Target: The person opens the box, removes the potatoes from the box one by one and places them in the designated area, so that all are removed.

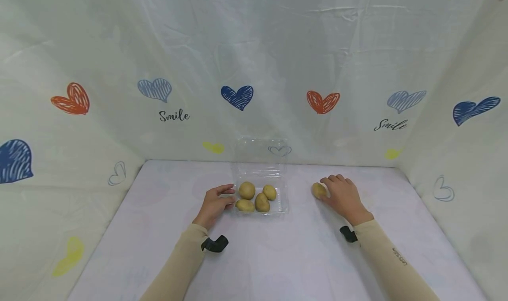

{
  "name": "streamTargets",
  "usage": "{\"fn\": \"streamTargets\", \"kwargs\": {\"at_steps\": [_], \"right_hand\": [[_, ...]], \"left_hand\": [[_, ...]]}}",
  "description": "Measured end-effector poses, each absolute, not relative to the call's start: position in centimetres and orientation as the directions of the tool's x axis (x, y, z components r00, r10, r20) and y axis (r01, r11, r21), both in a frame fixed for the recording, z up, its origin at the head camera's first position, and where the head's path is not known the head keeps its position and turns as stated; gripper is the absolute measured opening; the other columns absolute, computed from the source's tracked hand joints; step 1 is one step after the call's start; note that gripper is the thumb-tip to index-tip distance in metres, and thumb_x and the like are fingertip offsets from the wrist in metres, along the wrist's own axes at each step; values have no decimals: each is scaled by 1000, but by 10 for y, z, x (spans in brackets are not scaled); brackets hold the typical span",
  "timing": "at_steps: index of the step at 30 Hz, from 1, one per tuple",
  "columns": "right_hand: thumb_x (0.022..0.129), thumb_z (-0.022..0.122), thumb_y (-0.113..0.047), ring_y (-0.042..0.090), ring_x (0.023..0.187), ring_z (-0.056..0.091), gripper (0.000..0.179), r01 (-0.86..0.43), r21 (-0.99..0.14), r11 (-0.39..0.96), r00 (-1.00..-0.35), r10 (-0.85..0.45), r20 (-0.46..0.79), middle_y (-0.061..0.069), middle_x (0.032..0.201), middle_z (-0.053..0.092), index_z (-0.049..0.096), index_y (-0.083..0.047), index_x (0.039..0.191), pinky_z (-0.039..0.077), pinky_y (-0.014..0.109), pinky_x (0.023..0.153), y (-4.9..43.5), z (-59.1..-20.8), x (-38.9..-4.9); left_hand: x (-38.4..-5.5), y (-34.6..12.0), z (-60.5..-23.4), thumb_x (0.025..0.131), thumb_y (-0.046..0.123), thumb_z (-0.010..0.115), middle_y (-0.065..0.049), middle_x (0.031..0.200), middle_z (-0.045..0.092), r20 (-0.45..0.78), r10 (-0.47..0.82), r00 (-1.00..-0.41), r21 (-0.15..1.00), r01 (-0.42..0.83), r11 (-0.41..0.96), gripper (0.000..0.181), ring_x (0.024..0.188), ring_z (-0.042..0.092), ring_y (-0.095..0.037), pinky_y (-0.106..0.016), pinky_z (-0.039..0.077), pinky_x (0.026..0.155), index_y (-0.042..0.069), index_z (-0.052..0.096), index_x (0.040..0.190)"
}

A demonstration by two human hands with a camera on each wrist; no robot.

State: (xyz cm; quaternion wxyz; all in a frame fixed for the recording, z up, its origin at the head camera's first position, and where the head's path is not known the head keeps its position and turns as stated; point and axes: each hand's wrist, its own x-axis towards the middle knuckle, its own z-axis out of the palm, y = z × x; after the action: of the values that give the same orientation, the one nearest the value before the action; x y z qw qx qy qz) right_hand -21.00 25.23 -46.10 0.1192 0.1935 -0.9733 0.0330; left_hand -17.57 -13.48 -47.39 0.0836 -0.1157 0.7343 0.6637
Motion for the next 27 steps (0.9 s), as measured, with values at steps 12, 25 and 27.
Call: {"fn": "streamTargets", "kwargs": {"at_steps": [12,25,27], "right_hand": [[80,93,-19,35,109,67,45,-509,-11,861,-805,-471,362,13,114,73,75,-3,118,58,52,91,219,-446,-206],[83,93,-26,32,116,65,52,-610,39,791,-734,-583,348,10,122,70,71,-6,126,57,48,95,182,-442,-206],[83,93,-26,32,116,65,52,-626,42,778,-722,-600,344,10,123,70,71,-6,127,56,48,97,177,-443,-206]], "left_hand": [[-176,-135,-475,95,-8,67,-25,134,64,-275,-58,-960,956,-280,86,50,92,65,-15,-31,59,82,-5,59,145],[-176,-135,-473,94,-9,66,-25,133,64,-279,-49,-959,956,-282,84,51,94,65,-16,-24,58,78,-6,60,144],[-176,-135,-473,94,-10,66,-25,133,64,-281,-49,-959,955,-284,85,51,92,65,-14,-23,58,77,-6,60,144]]}}
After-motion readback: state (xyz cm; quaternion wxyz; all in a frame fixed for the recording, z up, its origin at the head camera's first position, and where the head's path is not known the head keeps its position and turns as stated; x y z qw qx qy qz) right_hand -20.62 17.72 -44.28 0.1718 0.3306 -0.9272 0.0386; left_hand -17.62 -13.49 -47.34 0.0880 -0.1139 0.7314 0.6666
